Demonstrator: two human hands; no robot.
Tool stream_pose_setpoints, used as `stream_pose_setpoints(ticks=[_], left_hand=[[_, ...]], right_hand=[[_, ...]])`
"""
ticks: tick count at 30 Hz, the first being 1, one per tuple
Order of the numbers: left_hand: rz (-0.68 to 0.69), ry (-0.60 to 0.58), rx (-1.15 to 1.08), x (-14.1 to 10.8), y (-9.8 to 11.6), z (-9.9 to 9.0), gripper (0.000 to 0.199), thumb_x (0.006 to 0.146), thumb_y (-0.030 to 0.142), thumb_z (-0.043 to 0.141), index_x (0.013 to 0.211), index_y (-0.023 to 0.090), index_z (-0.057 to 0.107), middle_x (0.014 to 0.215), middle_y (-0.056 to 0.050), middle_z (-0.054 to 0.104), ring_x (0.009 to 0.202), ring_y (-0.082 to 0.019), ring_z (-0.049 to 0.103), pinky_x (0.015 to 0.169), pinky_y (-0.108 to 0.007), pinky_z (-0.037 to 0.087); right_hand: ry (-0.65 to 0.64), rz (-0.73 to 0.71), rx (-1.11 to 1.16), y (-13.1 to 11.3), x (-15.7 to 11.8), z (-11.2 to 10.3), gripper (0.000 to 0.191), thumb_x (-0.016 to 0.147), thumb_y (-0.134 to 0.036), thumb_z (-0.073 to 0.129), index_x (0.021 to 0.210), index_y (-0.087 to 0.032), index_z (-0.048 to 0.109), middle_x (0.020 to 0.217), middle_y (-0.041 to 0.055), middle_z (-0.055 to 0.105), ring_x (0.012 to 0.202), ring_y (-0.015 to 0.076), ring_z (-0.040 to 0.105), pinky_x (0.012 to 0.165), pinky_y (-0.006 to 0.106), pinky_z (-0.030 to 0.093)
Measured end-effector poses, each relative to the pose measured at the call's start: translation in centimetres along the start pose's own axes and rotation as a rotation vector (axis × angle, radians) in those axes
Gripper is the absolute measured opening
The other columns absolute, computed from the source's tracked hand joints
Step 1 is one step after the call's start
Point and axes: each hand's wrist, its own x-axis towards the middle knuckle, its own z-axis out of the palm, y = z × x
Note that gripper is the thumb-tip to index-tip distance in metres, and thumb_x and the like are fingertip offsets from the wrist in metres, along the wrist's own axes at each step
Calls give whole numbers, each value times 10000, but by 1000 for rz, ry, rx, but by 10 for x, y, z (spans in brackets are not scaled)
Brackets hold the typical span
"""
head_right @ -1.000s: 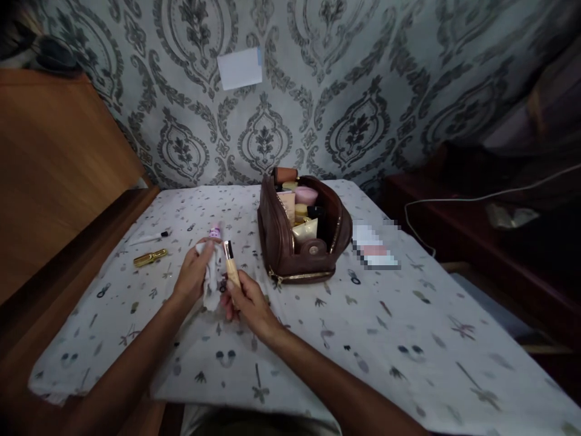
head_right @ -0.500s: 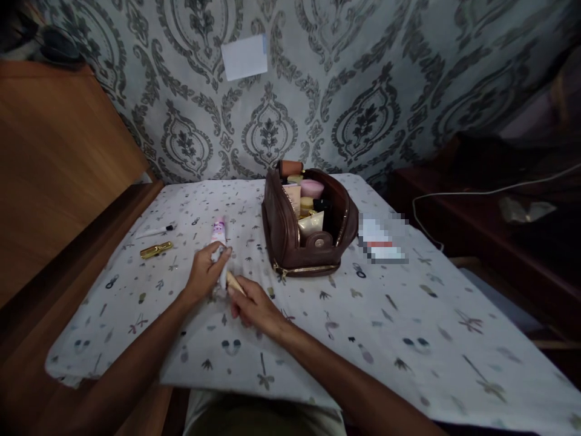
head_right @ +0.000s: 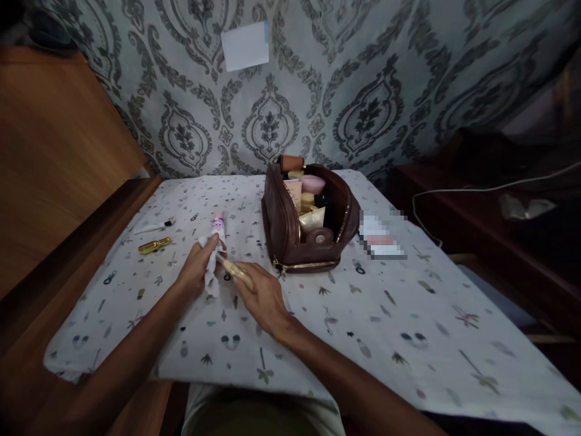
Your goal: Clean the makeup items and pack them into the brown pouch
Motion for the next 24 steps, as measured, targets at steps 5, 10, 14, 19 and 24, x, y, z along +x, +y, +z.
stream_pose_setpoints(ticks=[5, 10, 14, 19, 24], left_hand=[[368, -90, 467, -6, 2, -1, 369, 832, 486, 631, 650, 187, 512, 579, 51, 464, 580, -103, 441, 585, -217, 354], [365, -60, 472, -2, 3, -4, 349, 822, 459, 633, 641, 194, 495, 555, 63, 432, 544, -99, 400, 553, -223, 325], [141, 14, 137, 2, 4, -7, 403, 738, 563, 702, 729, 177, 589, 543, 64, 494, 481, -87, 437, 491, -213, 342], [-76, -12, -186, -1, 13, -1, 527, 600, 628, 790, 779, 164, 617, 530, 56, 537, 370, -46, 388, 377, -184, 254], [-90, -137, -378, -7, 9, 7, 645, 627, 746, 730, 882, 161, 643, 661, 10, 621, 434, -50, 439, 369, -168, 250]], right_hand=[[27, -55, -80, 7, -2, 1, 291, 944, -322, 517, 1169, -233, 679, 1065, 94, 700, 968, 250, 655, 883, 382, 522], [34, -83, -43, 11, -1, 3, 279, 935, -322, 539, 1169, -231, 659, 1090, 97, 694, 1008, 254, 652, 911, 388, 519], [52, -57, 40, 7, 0, 2, 244, 926, -352, 561, 1111, -226, 658, 1059, 88, 698, 964, 248, 654, 870, 365, 509], [-49, 115, 231, 0, 1, 0, 246, 920, -446, 562, 993, -223, 635, 740, -1, 603, 646, 166, 565, 604, 269, 435], [-104, 232, 476, 0, 6, 2, 349, 865, -558, 596, 931, -215, 588, 645, -51, 500, 489, 105, 442, 486, 236, 352]])
